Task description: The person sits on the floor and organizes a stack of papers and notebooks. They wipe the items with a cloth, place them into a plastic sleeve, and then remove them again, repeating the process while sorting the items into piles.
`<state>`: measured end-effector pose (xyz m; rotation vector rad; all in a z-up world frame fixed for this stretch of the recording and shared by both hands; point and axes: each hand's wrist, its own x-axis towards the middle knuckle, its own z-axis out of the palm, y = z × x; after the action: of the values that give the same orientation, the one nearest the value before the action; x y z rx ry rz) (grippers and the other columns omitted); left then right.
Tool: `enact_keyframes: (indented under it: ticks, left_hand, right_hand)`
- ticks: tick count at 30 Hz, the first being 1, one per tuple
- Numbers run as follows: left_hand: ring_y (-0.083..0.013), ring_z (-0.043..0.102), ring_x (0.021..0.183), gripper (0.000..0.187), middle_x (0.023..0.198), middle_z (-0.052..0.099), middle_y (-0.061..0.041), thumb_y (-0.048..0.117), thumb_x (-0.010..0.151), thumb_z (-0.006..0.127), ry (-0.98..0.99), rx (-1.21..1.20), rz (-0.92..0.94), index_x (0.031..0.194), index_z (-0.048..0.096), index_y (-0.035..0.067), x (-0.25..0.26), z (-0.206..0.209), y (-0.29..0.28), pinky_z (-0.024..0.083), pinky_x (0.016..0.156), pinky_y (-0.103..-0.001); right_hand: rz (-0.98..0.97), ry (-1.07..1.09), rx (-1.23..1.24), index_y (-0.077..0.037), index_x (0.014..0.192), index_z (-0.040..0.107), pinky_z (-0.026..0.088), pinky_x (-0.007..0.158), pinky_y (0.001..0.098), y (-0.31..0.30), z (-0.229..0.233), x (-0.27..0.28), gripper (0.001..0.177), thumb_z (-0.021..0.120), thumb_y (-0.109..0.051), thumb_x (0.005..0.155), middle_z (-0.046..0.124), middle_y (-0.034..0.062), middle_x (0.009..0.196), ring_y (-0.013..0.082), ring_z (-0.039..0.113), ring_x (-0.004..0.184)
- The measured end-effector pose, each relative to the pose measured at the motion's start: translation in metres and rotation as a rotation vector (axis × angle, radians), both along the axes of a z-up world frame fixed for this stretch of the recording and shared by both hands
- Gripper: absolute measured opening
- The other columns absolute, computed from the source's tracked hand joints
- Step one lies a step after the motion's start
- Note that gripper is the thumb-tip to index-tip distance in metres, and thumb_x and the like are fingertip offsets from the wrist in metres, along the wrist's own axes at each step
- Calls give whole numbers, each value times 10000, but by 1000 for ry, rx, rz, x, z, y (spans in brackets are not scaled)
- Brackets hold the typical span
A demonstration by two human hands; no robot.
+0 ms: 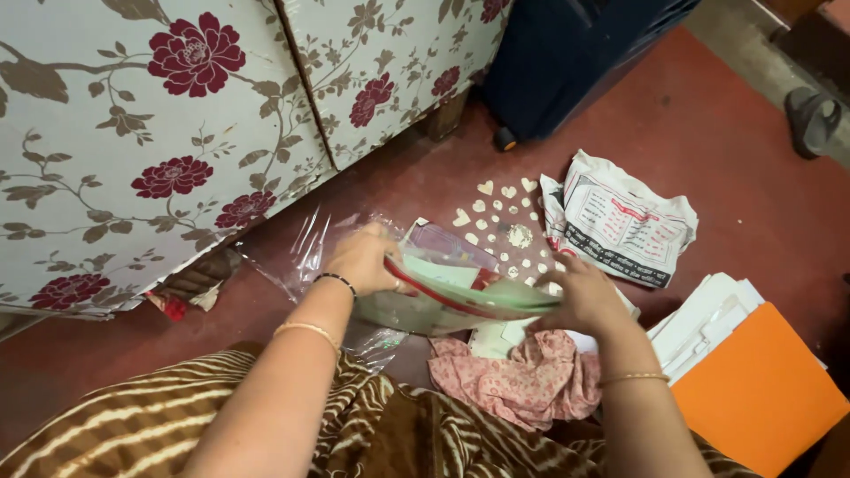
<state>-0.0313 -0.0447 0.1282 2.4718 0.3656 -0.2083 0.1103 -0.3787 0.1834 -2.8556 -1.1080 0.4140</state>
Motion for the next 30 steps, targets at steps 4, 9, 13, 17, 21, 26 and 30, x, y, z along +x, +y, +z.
enact_keyframes:
  ticks: [4, 9, 13, 17, 21, 26, 30]
  left_hand:
    - [-292, 648, 1140, 575, 1284, 642, -64, 429, 467, 995, -78, -30, -24, 966, 790, 228, -8, 10, 11, 520, 977, -389]
    - [-303, 703, 989, 537, 984, 742, -86, 379, 506, 978, 28, 4, -130, 983, 776, 237, -5, 4, 17, 551, 903, -408]
    - [-306, 713, 913, 451, 910, 739, -88, 379, 536, 968, -81, -6, -102, 902, 778, 198, 4, 30, 5, 559, 836, -414]
    - [-304, 705, 844, 326, 847, 741, -59, 340, 561, 936, -373, -42, -188, 798, 769, 192, 19, 62, -29, 546, 747, -428]
    - [-280, 714, 828, 151, 813, 754, -27, 194, 596, 839, -492, -87, -289, 731, 771, 206, 30, 56, -62, 556, 720, -414]
    - [-266, 729, 841, 131, 850, 763, -43, 129, 701, 783, -277, -97, -352, 798, 782, 217, 9, -7, -74, 565, 758, -407]
    - [-257, 728, 887, 153, 900, 764, -46, 174, 702, 830, 101, -189, -470, 847, 797, 209, -26, -50, -87, 564, 815, -390]
  right_hand:
    - [-27, 228, 1, -213, 1102, 811, 440, 1087, 409, -38, -37, 17, 601, 981, -366, 545, 624, 129, 1362, 304, 496, 1353]
    - [96, 309, 209, -168, 1102, 792, 458, 1102, 388, -46, -50, 14, 366, 842, -195, 741, 747, 66, 1227, 298, 634, 1244]
    - [89, 295, 80, -181, 1115, 798, 490, 1097, 365, -39, -14, 20, 389, 828, -219, 729, 789, 51, 1190, 282, 684, 1212]
    - [75, 443, 18, -149, 1299, 651, 510, 999, 388, 22, 46, -18, 731, 933, -382, 665, 704, 126, 1243, 303, 677, 1140]
    - [27, 224, 256, -118, 1185, 661, 562, 821, 456, 76, 22, -62, 541, 844, -301, 710, 744, 184, 1013, 379, 705, 943]
    - [-75, 259, 354, -164, 1143, 689, 557, 830, 465, 64, -94, -80, 375, 773, -181, 778, 740, 195, 985, 395, 703, 935]
    - [-35, 435, 246, -153, 1169, 668, 544, 1012, 417, 47, -166, -110, 338, 715, -227, 843, 727, 161, 1235, 350, 673, 1178]
